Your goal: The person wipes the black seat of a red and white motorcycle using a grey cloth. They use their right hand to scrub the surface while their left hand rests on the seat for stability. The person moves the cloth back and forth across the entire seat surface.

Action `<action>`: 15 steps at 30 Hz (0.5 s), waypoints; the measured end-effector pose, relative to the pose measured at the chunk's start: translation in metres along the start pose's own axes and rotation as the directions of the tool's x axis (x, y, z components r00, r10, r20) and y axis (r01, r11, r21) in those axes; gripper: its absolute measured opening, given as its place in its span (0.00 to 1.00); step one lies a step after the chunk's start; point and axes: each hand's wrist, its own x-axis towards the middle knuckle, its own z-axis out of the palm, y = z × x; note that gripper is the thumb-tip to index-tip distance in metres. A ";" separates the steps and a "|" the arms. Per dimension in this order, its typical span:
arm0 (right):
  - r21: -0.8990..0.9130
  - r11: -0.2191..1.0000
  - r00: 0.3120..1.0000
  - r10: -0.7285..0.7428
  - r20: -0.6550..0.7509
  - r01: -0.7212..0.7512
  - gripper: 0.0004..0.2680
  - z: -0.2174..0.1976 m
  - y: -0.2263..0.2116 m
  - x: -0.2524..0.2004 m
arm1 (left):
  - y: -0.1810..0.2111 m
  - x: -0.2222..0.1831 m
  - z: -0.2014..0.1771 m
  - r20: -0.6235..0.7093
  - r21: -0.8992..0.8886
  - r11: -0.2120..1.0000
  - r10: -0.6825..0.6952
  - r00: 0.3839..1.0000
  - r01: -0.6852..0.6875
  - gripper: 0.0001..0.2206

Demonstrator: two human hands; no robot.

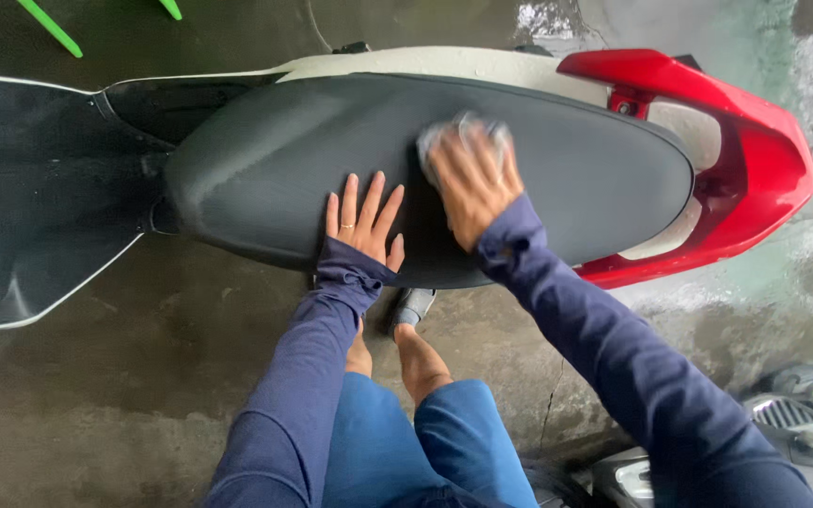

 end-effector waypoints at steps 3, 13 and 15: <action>0.323 0.932 0.983 -0.123 -0.140 0.162 0.22 0.007 0.022 -0.001 | 0.000 0.000 0.002 0.011 -0.002 1.000 0.000 1.000 0.000 0.41; 0.406 0.901 0.972 0.213 -0.097 -0.156 0.20 0.034 0.043 -0.021 | 0.004 -0.002 -0.004 0.025 -0.008 1.000 -0.005 1.000 0.005 0.42; 0.427 0.815 0.890 0.454 -0.051 -0.391 0.20 0.042 0.040 -0.028 | -0.001 -0.001 -0.001 0.023 0.006 1.000 0.015 1.000 -0.015 0.42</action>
